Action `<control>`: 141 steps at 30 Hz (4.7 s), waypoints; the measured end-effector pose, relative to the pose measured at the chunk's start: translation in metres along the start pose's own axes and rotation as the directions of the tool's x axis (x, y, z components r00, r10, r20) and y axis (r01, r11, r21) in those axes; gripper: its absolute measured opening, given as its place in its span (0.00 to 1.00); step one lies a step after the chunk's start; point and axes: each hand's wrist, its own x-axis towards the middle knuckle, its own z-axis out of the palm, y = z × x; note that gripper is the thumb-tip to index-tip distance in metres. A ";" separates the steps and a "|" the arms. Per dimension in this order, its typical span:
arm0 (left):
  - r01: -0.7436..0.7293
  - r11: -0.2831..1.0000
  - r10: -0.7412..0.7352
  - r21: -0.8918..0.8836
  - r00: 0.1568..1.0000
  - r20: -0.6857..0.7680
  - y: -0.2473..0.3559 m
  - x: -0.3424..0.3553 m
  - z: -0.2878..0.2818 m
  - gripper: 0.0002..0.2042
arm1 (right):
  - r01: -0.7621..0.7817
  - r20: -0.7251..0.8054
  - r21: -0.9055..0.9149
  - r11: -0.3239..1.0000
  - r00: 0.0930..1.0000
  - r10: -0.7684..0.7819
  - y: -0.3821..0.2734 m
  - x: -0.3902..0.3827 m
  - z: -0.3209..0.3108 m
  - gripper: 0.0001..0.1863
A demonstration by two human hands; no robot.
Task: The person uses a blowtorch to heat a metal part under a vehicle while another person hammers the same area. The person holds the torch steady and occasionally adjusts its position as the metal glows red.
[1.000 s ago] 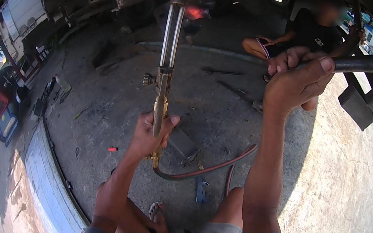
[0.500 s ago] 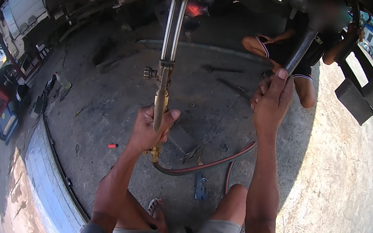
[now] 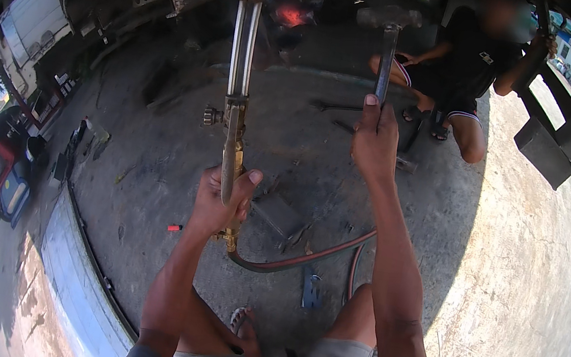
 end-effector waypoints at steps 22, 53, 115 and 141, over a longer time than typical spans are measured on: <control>0.029 1.000 -0.029 0.000 0.999 0.021 -0.012 -0.008 0.007 0.21 | 0.072 0.139 -0.115 0.991 0.989 -0.055 0.092 -0.097 0.015 0.23; -0.186 0.951 0.172 0.246 0.982 0.080 -0.052 -0.021 0.079 0.16 | -0.939 -0.114 -0.090 0.332 0.341 0.933 0.460 -0.329 -0.255 0.13; -0.049 0.973 0.105 -0.225 0.964 0.245 -0.077 0.064 0.060 0.23 | 0.320 0.799 -0.390 0.863 0.583 0.145 0.059 -0.283 0.007 0.24; -0.041 0.972 0.103 -0.233 0.960 0.261 -0.087 0.068 0.056 0.22 | 0.276 0.680 -0.576 0.769 0.684 0.264 0.106 -0.257 -0.043 0.23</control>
